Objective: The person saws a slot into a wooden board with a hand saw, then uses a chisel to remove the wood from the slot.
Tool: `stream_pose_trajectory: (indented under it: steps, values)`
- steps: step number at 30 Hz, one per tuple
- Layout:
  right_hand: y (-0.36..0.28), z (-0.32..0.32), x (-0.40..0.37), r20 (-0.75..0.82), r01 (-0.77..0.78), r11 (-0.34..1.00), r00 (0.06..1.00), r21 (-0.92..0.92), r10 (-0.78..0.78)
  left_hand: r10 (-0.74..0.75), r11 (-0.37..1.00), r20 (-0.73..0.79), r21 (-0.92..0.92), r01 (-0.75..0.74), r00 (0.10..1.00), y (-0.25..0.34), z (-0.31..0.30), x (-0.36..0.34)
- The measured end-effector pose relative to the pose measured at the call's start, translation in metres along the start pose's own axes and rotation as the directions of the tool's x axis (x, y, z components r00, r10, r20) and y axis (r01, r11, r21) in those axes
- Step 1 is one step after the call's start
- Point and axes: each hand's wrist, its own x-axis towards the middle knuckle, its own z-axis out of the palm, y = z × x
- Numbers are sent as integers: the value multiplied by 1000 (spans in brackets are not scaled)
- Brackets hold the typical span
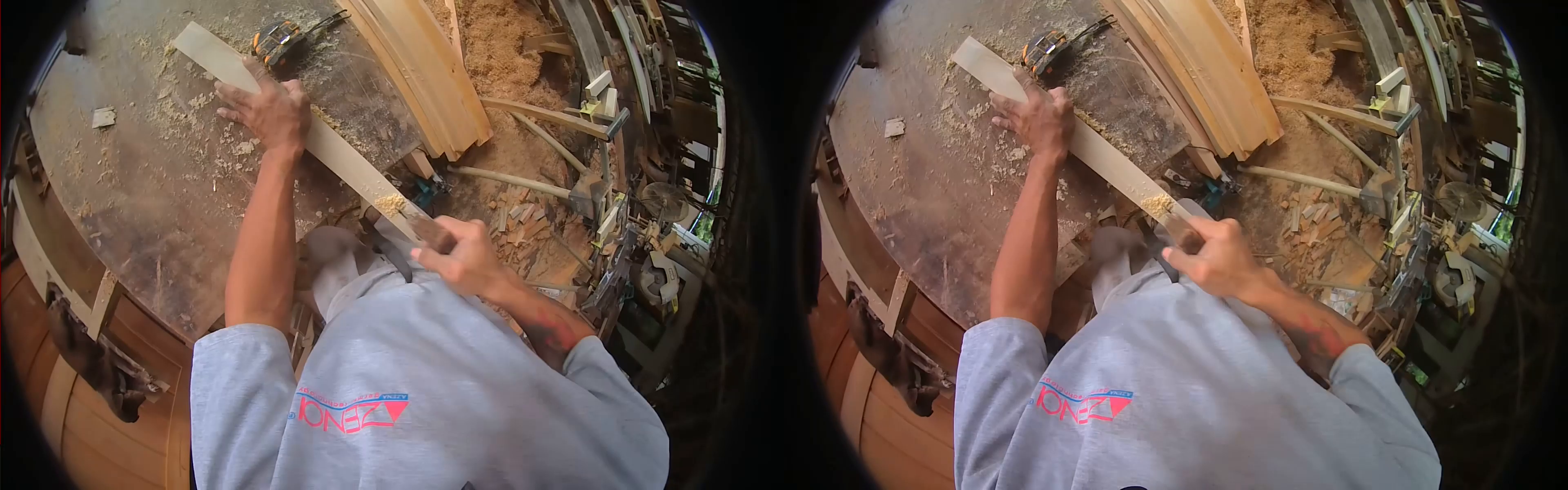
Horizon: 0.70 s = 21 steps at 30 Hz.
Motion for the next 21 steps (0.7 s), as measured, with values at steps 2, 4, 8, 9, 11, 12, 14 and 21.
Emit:
stream_pose_trajectory:
  steps: [2, 4, 8, 9, 11, 12, 14, 21]
  values:
    - [4, 0, 5, 1, 5, 996, 1000, 93, -5, 6, 999, -15, -34, -6, 1000, 1, 0, 6]
    - [6, -13, -22, -3, -28, 999, 1000, 31, 28, 13, 1000, -28, -3, -13, 1000, 0, 4, 3]
    - [-67, -96, -118, 182, 383, 853, 923, -354, -339, 7, 1000, -11, -22, -7, 1000, 0, 4, 0]
    - [-77, -112, -141, 175, 325, 909, 942, -261, -287, -4, 999, -14, -41, 4, 1000, 0, 5, 1]
    - [-82, -105, -139, 76, 245, 948, 969, -203, -234, -9, 998, -20, -55, 8, 1000, 0, 5, 3]
    - [-72, -87, -118, 23, 219, 956, 976, -193, -218, -3, 999, -29, -38, 1, 1000, 1, 5, 3]
    - [-28, -32, -41, -9, 36, 997, 999, -66, -36, -7, 1000, -43, -15, 6, 999, -1, 6, 1]
    - [-3, -9, 3, -6, -71, 974, 997, 216, 74, -66, 998, -77, -18, 65, 995, 1, 18, 5]
